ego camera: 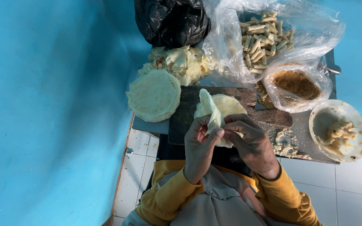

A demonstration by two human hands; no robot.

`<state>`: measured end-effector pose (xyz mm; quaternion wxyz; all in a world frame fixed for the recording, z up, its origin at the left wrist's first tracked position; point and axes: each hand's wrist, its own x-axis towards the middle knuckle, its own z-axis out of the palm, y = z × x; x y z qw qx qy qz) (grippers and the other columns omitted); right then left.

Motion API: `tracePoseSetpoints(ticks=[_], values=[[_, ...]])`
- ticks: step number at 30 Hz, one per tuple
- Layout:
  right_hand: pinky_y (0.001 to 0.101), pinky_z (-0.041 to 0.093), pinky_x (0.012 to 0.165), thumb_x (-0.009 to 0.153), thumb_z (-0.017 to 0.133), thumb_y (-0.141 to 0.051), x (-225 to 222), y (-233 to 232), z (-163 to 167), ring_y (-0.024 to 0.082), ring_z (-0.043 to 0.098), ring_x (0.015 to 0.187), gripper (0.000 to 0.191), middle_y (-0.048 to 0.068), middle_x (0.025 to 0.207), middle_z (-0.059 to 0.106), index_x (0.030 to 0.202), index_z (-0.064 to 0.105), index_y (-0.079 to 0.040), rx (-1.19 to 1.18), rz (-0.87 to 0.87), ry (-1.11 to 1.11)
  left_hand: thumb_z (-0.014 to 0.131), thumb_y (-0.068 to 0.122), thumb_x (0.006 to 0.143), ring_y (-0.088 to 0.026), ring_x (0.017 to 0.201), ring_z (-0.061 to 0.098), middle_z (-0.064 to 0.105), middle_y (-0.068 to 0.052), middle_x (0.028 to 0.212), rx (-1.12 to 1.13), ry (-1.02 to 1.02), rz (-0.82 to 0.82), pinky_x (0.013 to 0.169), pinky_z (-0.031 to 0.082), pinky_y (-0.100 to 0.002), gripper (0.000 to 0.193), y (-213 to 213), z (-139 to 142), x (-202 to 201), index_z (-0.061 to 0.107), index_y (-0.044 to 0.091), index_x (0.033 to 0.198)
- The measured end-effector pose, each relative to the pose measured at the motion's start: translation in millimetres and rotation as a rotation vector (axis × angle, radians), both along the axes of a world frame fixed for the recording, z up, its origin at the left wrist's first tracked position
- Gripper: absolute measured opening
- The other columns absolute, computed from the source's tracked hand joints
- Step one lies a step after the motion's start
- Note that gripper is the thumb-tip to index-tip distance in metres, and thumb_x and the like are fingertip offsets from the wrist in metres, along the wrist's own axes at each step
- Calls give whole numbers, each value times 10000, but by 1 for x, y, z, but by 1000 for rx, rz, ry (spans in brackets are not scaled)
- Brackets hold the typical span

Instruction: The person sits at a low table and shapes round dough discs by hand, pressing and stretching each piece flat on a wooden board and stacking the finished discs with a pile of completed ones. Near the end, the person uses a knife to trim and cut the edge of a dough disc on the board.

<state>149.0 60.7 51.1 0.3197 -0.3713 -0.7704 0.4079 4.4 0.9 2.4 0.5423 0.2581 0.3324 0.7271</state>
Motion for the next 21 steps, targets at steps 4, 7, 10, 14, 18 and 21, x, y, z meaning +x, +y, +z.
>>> tracePoseSetpoints(ticks=[4, 7, 10, 14, 18, 21], values=[[277, 560, 741, 965, 634, -11, 3, -2, -3, 145, 672, 889, 160, 95, 1131, 703, 1114, 689, 10, -96, -24, 33, 720, 168, 994, -91, 1079, 621, 665, -46, 1173, -15, 44, 0, 967, 526, -276, 264, 1, -1, 1, 623, 31, 1198], [260, 582, 849, 1015, 600, -15, 2, -5, -5, 113, 690, 980, 152, 96, 1086, 713, 1159, 651, -7, -199, -39, 145, 691, 183, 1013, -87, 1052, 619, 662, -41, 1157, -12, 60, -4, 940, 528, -273, 247, -1, -3, 2, 626, 36, 1201], [264, 599, 829, 950, 674, -16, 0, -5, -2, 109, 735, 963, 144, 72, 1021, 751, 1093, 659, -20, -97, -51, 26, 683, 180, 1037, -81, 1073, 609, 635, -29, 1170, 29, 133, 23, 963, 525, -272, 228, -2, -4, 3, 603, 33, 1192], [270, 581, 840, 968, 621, 21, -4, -2, 7, 119, 690, 987, 101, 90, 1139, 683, 1059, 633, -20, -45, -12, 118, 657, 183, 1039, -84, 1067, 610, 642, -32, 1162, 10, 109, -6, 959, 523, -267, 228, -4, -7, 5, 589, 52, 1213], [265, 584, 798, 918, 657, 16, -7, -3, 11, 121, 692, 966, 145, 78, 1094, 689, 1058, 637, -18, -24, -23, 93, 686, 148, 1027, -96, 1092, 611, 618, -19, 1182, 84, 162, 20, 965, 526, -275, 230, -3, -10, 6, 594, 44, 1210], [269, 577, 801, 963, 630, 31, -5, -2, 8, 126, 687, 951, 92, 82, 1110, 687, 1047, 637, -6, 6, 31, 153, 704, 123, 1034, -102, 1108, 600, 565, -3, 1206, 131, 186, 38, 974, 525, -284, 207, -1, -11, 6, 609, 24, 1190]])
